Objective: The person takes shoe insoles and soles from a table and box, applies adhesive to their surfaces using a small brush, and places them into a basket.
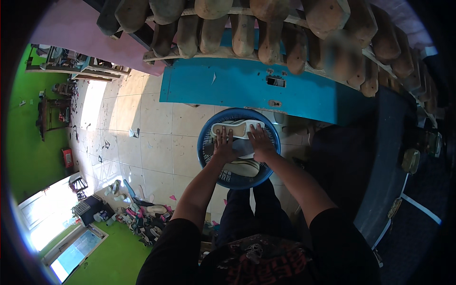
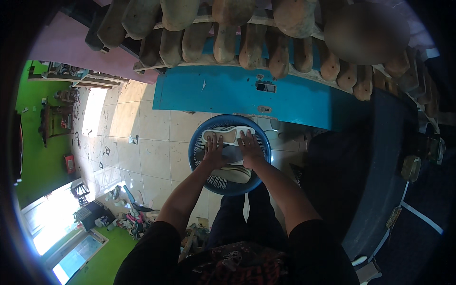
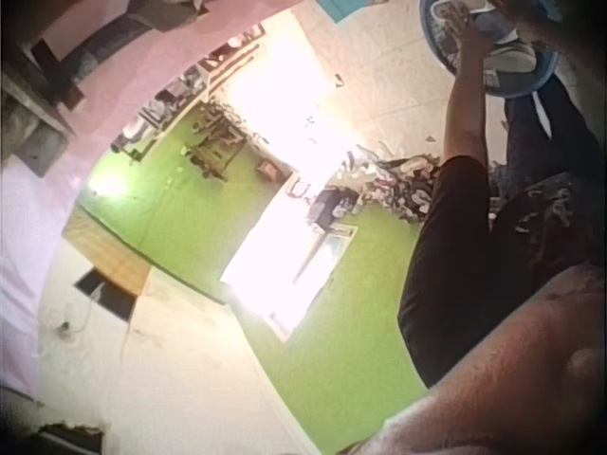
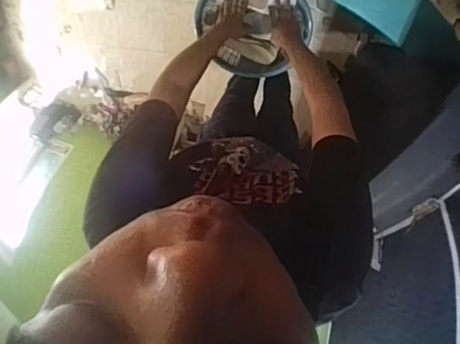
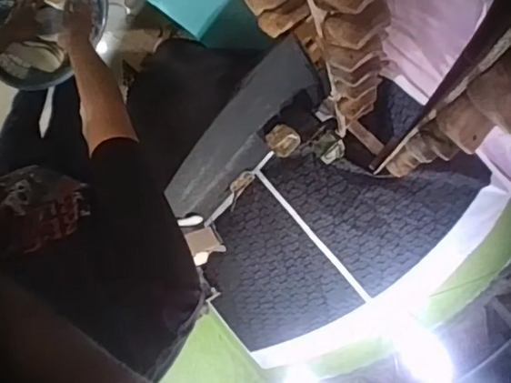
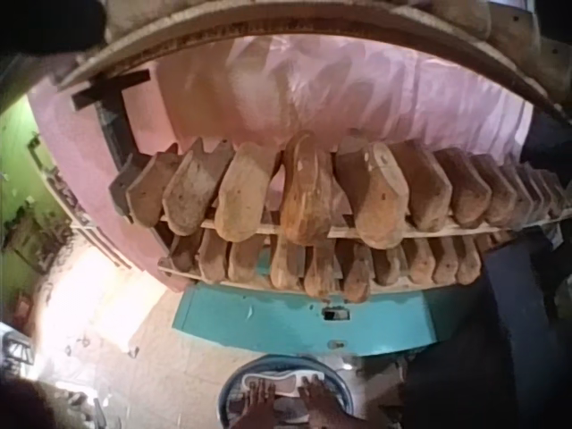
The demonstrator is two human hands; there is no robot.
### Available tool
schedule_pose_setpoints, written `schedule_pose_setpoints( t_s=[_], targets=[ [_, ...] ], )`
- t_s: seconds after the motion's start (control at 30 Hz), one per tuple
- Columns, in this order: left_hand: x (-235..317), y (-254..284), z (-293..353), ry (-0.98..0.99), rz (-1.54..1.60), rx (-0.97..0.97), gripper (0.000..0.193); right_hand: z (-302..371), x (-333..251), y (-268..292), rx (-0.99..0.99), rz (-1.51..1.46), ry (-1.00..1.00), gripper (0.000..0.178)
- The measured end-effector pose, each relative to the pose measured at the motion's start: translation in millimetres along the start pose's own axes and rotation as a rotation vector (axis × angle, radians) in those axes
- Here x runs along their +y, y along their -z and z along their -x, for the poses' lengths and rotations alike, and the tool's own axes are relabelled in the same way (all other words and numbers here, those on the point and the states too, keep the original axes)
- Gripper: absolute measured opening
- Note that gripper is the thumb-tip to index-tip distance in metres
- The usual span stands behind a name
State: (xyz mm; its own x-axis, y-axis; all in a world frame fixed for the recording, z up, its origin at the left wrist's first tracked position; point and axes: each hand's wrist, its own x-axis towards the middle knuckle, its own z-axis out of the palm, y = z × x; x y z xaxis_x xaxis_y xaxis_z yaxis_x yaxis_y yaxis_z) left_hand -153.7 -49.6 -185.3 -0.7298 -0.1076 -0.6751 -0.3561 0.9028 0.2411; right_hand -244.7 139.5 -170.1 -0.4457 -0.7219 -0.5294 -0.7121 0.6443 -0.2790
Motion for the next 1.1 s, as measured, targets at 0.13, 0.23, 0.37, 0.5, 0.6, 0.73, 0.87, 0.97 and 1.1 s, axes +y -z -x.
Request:
schedule_pose_setpoints(
  t_s=[0.13, 0.23, 0.37, 0.5, 0.6, 0.73, 0.87, 0.97, 1.1],
  targets=[
    [-5, 2, -4, -0.007, -0.004, -0.105, 0.111, -1, -5, -3, 0.011, 0.043, -0.02, 0.106],
    [-14, -7, -1, -0.006, 0.006, -0.053, 0.11, -4, -13, 5, -0.05, 0.034, -0.028, 0.108],
    [-13, 0, -10, -0.027, -0.026, -0.033, 0.11, -9, 0, 3, -0.025, 0.038, 0.008, 0.107],
    [5, 6, -13, 0.044, -0.089, -0.156, 0.107, -8, -5, 0, -0.062, 0.074, -0.059, 0.095],
    [3, -4, -6, 0.115, -0.127, -0.117, 0.109, -17, -19, 9, -0.283, 0.112, -0.113, 0.103],
    [-4, -1, -10, 0.079, -0.067, -0.111, 0.11, -15, -21, 9, -0.233, 0.106, -0.134, 0.103],
    [-11, 12, -9, 0.056, -0.078, -0.191, 0.111, -14, -26, 16, -0.254, 0.09, -0.128, 0.109],
    [7, 20, -9, 0.032, -0.138, -0.236, 0.11, -1, -7, -12, -0.042, 0.102, -0.172, 0.095],
    [-4, 2, 7, 0.01, 0.008, 0.121, 0.08, 47, -16, -11, 0.258, -0.336, 0.1, 0.04]
  ],
)
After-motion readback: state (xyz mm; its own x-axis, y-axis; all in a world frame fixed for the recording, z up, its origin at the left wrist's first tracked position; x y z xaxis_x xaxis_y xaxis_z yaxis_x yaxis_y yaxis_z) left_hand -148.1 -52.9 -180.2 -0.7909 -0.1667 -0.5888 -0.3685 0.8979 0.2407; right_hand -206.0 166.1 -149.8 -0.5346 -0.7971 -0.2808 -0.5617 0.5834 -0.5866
